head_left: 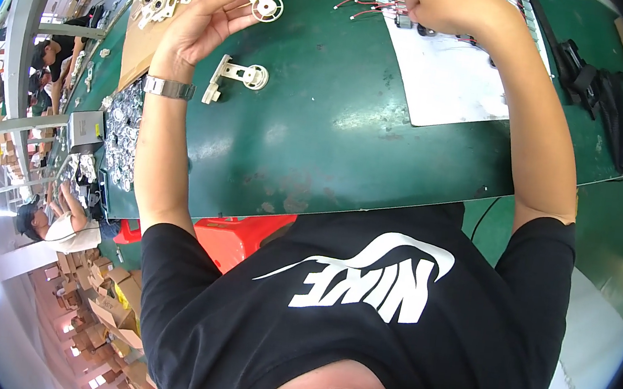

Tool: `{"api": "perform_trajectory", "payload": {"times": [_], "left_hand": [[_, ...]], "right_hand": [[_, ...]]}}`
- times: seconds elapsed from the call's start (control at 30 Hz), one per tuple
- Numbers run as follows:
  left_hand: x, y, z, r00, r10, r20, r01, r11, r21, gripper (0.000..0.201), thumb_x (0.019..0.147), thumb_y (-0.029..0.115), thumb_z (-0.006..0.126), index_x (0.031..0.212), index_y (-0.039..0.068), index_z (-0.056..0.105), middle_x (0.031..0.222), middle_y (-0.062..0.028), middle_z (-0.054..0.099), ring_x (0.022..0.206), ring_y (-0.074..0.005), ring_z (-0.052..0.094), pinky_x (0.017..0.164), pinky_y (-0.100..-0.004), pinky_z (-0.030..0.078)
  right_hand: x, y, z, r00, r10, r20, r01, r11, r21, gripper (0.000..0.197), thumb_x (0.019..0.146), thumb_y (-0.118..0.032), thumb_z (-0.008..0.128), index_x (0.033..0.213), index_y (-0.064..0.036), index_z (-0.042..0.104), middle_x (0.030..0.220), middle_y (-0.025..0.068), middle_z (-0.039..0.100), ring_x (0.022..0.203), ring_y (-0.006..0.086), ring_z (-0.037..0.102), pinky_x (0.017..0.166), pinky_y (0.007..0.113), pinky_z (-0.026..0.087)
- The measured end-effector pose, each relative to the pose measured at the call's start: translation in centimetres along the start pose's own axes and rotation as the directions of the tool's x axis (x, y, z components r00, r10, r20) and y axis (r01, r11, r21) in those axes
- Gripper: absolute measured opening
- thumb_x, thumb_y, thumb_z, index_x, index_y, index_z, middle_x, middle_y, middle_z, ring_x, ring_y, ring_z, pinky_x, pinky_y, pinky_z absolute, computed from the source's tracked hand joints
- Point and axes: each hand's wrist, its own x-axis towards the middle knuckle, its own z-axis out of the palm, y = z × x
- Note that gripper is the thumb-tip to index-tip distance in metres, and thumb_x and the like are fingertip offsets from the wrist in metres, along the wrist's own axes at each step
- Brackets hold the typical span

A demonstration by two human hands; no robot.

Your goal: Assembling small electronic components onto white plastic frames at a workbench.

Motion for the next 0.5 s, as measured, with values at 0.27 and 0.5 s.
{"api": "perform_trajectory", "payload": {"times": [0.27, 0.5], "left_hand": [[2.1, -0.1, 4.2, 0.969, 0.191, 0.159, -0.173, 0.978, -0.12, 0.049, 0.106, 0.022, 0.058, 0.143, -0.008, 0.047, 0.143, -0.0249, 0.057, 0.132, -0.0337, 0.058, 0.113, -0.0428, 0.051], [3.7, -0.9, 6.3, 0.933, 0.328, 0.147, -0.251, 0.887, -0.387, 0.034, 0.104, 0.02, 0.064, 0.127, -0.004, 0.057, 0.121, -0.0158, 0.068, 0.112, -0.0257, 0.068, 0.098, -0.041, 0.059]], "right_hand": [[0.0, -2.0, -3.7, 0.911, 0.354, 0.211, -0.349, 0.935, -0.061, 0.015, 0.081, -0.005, 0.063, 0.085, 0.0059, 0.073, 0.084, 0.0279, 0.071, 0.084, 0.0412, 0.072, 0.073, 0.046, 0.056], [-2.8, -0.2, -0.5, 0.85, -0.294, -0.438, 0.322, 0.947, -0.011, 0.017, 0.08, -0.006, 0.064, 0.086, 0.0075, 0.073, 0.087, 0.0274, 0.071, 0.089, 0.0422, 0.072, 0.078, 0.048, 0.057]]}}
